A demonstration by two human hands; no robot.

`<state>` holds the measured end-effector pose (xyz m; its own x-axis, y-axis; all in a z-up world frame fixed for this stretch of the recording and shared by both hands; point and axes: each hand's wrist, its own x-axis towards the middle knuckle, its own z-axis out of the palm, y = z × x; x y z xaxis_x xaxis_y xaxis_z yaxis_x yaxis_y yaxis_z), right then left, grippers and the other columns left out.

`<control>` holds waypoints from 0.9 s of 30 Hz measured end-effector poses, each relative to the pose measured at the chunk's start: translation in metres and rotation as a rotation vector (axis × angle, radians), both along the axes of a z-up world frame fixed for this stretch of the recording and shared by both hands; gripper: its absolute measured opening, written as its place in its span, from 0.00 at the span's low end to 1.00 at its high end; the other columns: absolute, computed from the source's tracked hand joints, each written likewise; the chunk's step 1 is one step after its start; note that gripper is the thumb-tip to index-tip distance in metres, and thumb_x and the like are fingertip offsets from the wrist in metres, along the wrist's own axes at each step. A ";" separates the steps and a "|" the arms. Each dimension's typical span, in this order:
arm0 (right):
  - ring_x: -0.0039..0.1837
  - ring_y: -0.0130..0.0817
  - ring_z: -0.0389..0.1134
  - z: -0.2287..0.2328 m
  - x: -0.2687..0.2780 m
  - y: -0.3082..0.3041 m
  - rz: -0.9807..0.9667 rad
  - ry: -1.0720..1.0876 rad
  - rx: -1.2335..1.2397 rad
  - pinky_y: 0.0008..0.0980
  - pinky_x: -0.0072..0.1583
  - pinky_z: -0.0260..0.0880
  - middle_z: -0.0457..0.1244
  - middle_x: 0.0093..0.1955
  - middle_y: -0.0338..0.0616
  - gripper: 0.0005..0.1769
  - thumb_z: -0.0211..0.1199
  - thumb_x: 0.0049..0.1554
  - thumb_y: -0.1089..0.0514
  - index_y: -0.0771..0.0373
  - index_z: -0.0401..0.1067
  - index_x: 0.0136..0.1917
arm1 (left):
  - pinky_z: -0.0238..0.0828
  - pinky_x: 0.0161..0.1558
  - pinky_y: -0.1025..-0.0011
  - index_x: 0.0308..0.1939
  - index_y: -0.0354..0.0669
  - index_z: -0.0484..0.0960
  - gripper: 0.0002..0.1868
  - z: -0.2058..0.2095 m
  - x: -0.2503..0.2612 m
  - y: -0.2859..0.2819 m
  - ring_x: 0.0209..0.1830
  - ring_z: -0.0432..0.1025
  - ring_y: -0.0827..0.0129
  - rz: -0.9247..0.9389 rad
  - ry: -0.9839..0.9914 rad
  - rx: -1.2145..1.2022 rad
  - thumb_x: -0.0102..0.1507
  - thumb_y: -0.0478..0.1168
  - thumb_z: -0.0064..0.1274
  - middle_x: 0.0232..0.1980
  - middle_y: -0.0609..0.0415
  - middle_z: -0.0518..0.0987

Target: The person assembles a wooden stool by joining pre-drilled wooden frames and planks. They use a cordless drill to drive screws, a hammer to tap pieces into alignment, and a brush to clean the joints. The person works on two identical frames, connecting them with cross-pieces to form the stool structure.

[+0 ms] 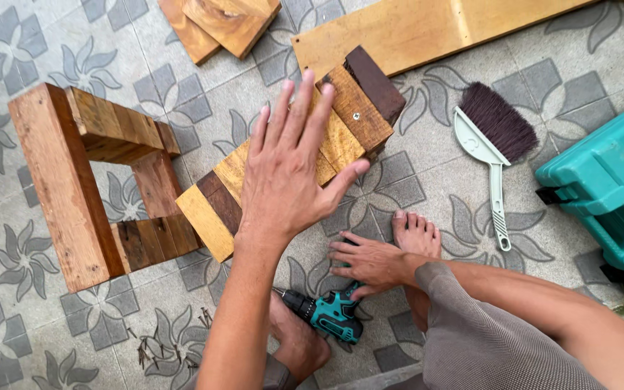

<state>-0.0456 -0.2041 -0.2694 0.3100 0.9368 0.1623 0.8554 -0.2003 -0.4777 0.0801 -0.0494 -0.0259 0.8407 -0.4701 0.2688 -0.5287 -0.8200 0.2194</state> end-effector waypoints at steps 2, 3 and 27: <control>0.65 0.47 0.63 0.001 0.006 -0.010 -0.379 0.249 0.085 0.50 0.67 0.60 0.64 0.57 0.48 0.23 0.70 0.53 0.41 0.59 0.75 0.52 | 0.47 0.76 0.50 0.79 0.47 0.60 0.48 0.004 0.002 -0.001 0.81 0.53 0.49 -0.004 0.013 0.043 0.64 0.71 0.50 0.82 0.46 0.56; 0.62 0.43 0.67 0.004 0.012 -0.016 -0.569 0.379 0.128 0.46 0.66 0.68 0.66 0.53 0.44 0.15 0.71 0.57 0.46 0.58 0.76 0.48 | 0.47 0.76 0.50 0.79 0.48 0.60 0.49 0.006 0.002 -0.001 0.81 0.52 0.50 -0.008 0.021 0.065 0.64 0.71 0.51 0.82 0.46 0.56; 0.49 0.36 0.67 0.022 0.065 -0.133 -1.506 0.137 0.464 0.39 0.53 0.70 0.66 0.44 0.43 0.10 0.71 0.61 0.55 0.62 0.75 0.43 | 0.53 0.71 0.51 0.76 0.54 0.67 0.46 0.008 0.012 -0.008 0.74 0.60 0.51 0.107 0.091 0.027 0.60 0.70 0.57 0.80 0.47 0.60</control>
